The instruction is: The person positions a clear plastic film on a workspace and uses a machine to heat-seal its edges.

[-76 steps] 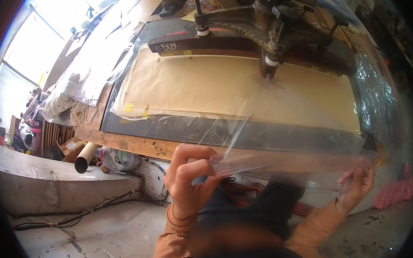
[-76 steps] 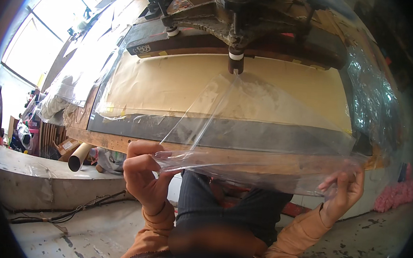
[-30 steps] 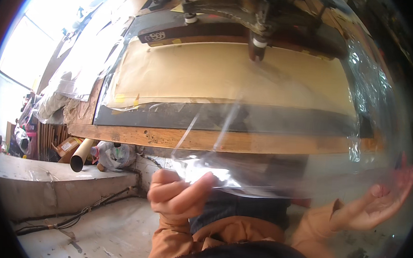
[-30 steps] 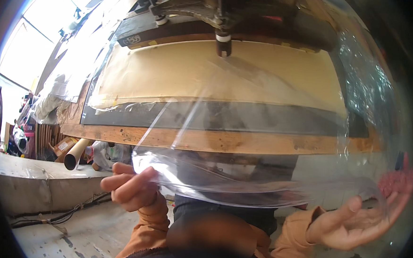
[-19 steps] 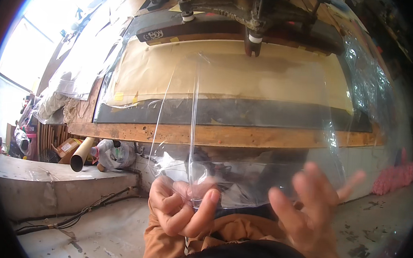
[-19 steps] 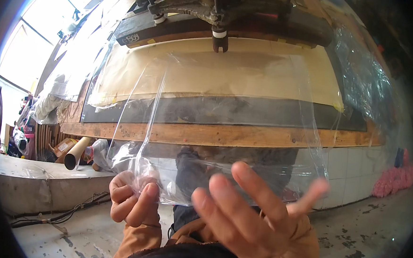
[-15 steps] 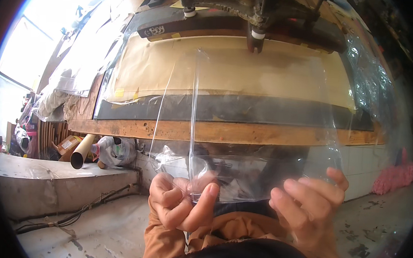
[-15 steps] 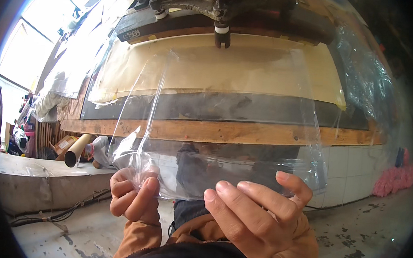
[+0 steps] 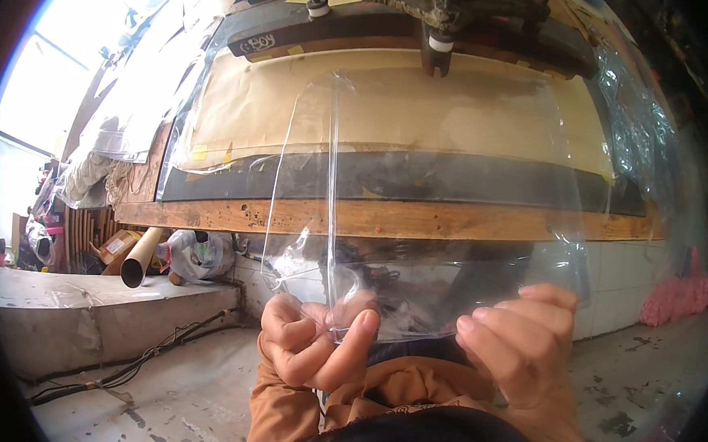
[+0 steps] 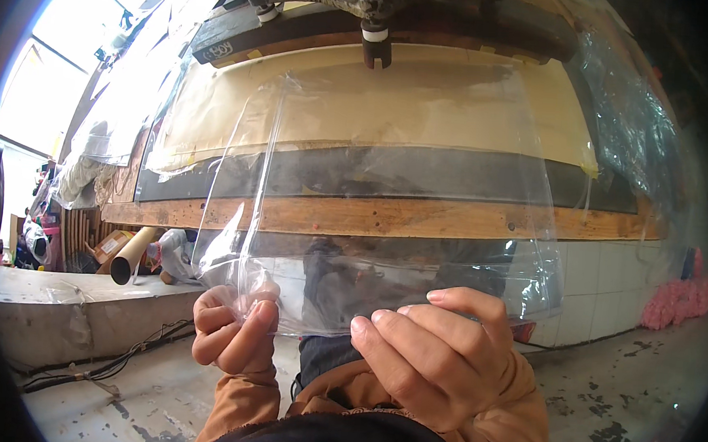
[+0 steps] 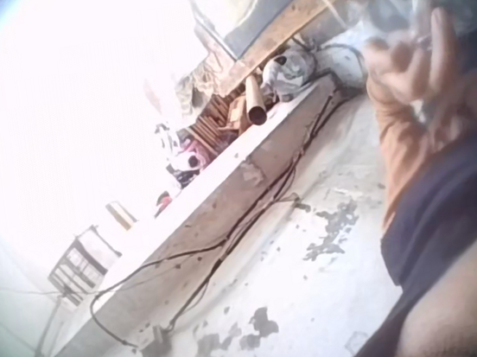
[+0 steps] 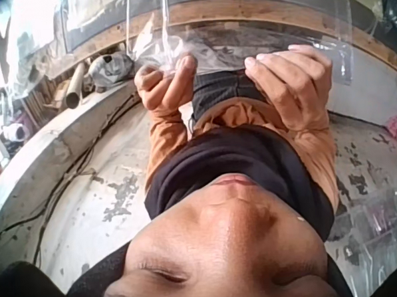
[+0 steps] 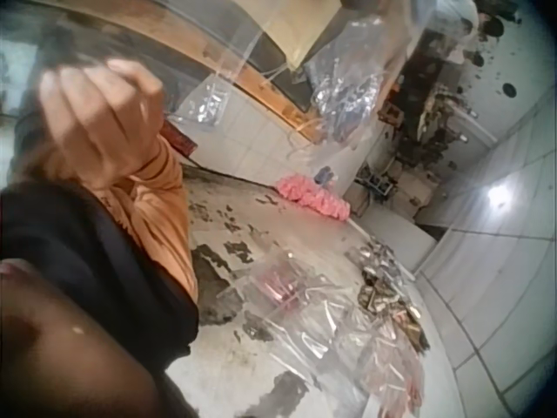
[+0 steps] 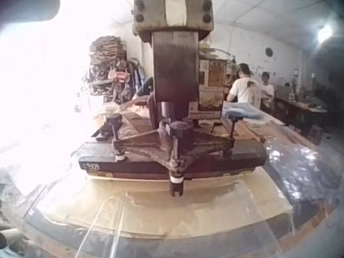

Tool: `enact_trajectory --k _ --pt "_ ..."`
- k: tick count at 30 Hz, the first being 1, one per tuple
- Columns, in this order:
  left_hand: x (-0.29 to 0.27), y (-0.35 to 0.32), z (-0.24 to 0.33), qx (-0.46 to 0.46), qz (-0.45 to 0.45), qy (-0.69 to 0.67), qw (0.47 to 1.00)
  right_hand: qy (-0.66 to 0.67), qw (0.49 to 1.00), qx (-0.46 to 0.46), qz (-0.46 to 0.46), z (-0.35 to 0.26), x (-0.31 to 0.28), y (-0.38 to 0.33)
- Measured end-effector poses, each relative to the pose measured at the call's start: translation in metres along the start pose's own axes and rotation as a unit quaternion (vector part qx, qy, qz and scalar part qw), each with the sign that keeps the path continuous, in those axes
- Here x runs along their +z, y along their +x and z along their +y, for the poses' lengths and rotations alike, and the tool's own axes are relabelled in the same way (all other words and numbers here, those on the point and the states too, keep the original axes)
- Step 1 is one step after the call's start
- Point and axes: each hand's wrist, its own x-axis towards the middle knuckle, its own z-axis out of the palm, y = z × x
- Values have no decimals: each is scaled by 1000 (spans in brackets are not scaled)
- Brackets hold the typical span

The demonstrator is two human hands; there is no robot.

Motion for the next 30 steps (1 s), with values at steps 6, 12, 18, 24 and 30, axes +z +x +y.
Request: enact_trajectory --k 6,12,18,24,30 --pt "-20 21 1 -88 -114 -73 987 39 998 42 26 8 9 12" --pt "-10 42 0 -224 -178 -188 940 49 998 35 11 14 18 8" --pt "-5 52 4 -249 -251 -187 916 39 999 18 0 20 16 9" --pt "0 52 -5 -379 -248 -284 845 67 998 13 -9 31 16 19" --pt "-7 48 -22 -434 -257 -380 775 90 995 31 -8 37 5 29"
